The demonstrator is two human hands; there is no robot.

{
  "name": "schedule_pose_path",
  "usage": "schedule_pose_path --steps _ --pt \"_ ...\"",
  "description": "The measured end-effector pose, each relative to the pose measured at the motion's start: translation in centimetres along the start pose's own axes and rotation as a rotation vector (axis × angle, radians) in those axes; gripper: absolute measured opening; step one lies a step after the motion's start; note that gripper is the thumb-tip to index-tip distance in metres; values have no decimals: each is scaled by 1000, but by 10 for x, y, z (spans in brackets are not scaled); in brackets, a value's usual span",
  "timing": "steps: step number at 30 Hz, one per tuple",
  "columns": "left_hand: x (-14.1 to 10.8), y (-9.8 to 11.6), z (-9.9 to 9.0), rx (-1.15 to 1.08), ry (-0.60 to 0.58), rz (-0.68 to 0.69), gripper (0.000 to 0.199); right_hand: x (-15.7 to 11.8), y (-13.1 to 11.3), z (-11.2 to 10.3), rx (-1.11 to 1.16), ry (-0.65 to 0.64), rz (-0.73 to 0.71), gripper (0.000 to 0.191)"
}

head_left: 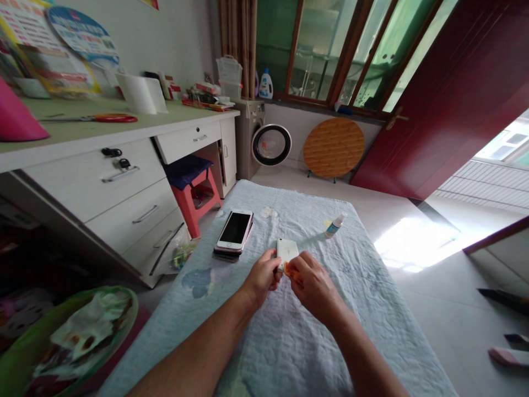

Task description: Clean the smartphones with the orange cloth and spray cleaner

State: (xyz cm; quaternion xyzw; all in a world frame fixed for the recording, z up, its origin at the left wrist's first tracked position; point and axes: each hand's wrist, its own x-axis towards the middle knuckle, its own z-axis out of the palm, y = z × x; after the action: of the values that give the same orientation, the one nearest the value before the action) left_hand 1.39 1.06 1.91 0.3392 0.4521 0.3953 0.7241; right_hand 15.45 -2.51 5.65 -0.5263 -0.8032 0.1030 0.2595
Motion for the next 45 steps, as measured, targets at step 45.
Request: schedule_pose_path --steps 45 --pt "-3 2 5 113 -30 39 53 1 -6 15 -124 -36 23 14"
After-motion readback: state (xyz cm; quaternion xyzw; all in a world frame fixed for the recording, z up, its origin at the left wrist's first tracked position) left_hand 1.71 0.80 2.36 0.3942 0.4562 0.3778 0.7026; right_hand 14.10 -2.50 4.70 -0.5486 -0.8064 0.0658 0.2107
